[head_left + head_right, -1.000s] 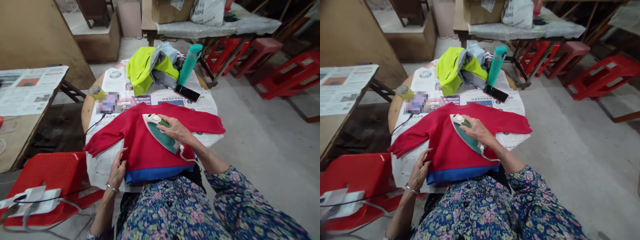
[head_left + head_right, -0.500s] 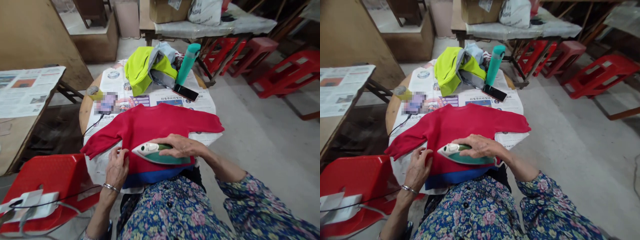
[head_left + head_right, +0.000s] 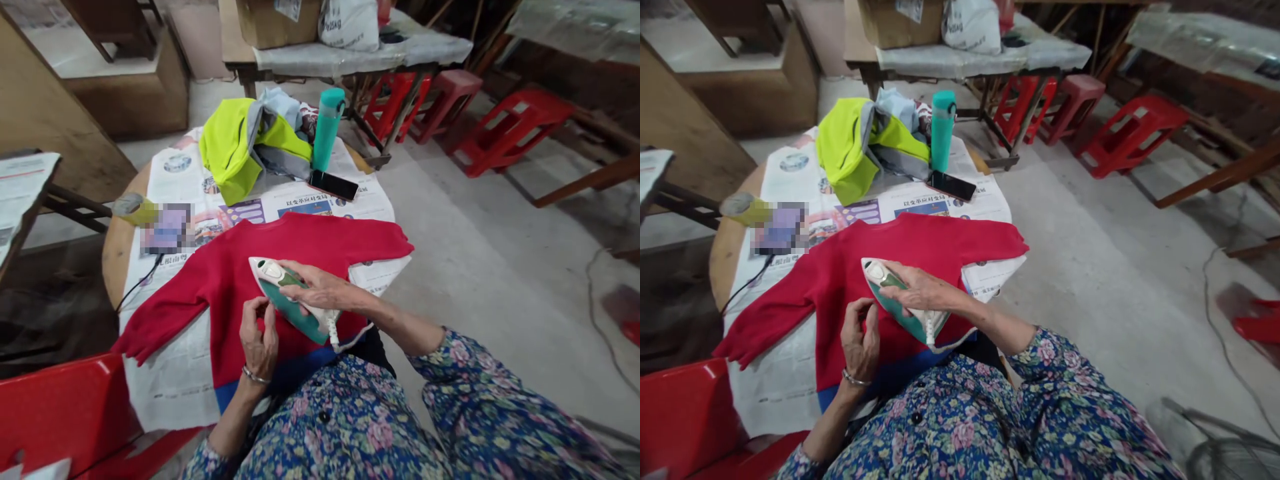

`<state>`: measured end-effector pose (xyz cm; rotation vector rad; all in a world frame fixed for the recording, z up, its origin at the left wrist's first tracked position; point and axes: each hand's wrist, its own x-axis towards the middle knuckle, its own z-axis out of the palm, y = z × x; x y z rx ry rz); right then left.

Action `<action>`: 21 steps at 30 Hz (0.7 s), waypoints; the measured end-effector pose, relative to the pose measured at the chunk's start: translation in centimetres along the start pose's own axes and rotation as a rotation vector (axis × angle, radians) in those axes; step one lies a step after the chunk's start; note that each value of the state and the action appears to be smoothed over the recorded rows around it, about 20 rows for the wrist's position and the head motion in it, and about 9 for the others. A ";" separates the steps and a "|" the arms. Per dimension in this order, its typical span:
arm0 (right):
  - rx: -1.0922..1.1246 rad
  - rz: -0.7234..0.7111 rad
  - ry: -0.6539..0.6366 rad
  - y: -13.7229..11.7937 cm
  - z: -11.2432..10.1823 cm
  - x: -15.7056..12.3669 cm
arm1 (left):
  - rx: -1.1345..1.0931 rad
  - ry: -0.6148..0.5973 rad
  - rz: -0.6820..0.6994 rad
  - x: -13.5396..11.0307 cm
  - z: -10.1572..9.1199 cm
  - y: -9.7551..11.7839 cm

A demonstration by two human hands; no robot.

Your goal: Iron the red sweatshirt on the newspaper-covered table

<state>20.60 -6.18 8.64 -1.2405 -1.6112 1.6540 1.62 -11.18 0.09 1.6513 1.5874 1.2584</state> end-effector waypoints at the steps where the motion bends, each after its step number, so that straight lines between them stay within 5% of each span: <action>1: 0.077 -0.016 -0.026 0.3 0.5 -0.3 | -0.042 -0.035 -0.054 -0.5 -0.2 0.6; 5: 0.163 -0.065 0.200 1.0 3.0 -0.3 | -0.124 -0.127 -0.223 -1.0 -1.1 3.3; 10: 0.176 -0.181 0.562 1.2 5.9 0.9 | -0.119 -0.186 -0.205 1.6 -2.2 5.2; 15: 0.381 -0.266 0.689 1.7 8.8 1.7 | -0.109 -0.262 -0.306 3.6 -2.6 5.9; 18: 0.320 -0.376 0.694 2.3 7.1 2.1 | -0.125 -0.213 -0.358 3.5 -2.1 6.8; 21: 0.087 -0.449 0.794 3.3 0.7 3.0 | -0.216 -0.293 -0.470 3.8 -1.7 8.0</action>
